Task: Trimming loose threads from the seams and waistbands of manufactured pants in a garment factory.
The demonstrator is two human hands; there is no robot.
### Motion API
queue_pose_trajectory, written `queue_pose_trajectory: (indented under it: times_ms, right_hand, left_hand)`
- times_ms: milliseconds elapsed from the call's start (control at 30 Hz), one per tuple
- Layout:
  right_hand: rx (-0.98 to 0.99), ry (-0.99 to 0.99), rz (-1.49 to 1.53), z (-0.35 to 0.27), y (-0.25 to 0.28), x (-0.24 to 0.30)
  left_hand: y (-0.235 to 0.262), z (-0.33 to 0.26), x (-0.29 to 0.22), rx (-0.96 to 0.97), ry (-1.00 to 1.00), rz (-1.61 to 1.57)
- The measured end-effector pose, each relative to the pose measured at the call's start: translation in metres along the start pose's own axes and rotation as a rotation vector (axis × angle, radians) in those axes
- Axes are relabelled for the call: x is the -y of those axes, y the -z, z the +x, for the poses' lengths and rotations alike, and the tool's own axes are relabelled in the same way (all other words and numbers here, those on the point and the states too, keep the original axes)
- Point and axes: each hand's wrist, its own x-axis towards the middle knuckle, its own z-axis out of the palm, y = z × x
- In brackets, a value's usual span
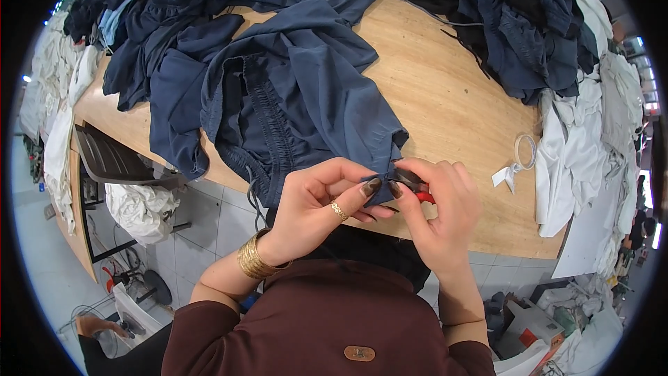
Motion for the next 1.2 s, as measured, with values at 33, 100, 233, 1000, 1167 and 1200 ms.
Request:
queue_pose_trajectory:
  times_ms: [33, 100, 233, 1000, 1167, 1200]
  right_hand:
    - [0.0, 0.0, -0.001, 0.0, 0.0, 0.0]
    - [-0.01, 0.045, -0.079, 0.0, 0.001, 0.001]
    - [-0.012, 0.068, -0.135, -0.001, 0.003, 0.003]
    - [-0.023, -0.051, -0.009, -0.002, 0.003, 0.004]
    - [-0.042, -0.272, 0.382, -0.012, -0.003, 0.01]
    - [-0.016, -0.308, 0.416, -0.015, -0.002, 0.011]
  left_hand:
    - [0.0, 0.0, 0.0, -0.002, 0.001, 0.004]
    - [0.0, -0.001, 0.001, 0.0, -0.002, 0.0]
    - [-0.001, -0.001, 0.002, -0.002, -0.011, 0.0]
    - [-0.001, -0.002, 0.002, -0.022, -0.022, -0.001]
    - [0.0, -0.001, 0.0, -0.025, -0.003, -0.011]
    - [0.0, -0.001, 0.0, -0.023, -0.011, -0.007]
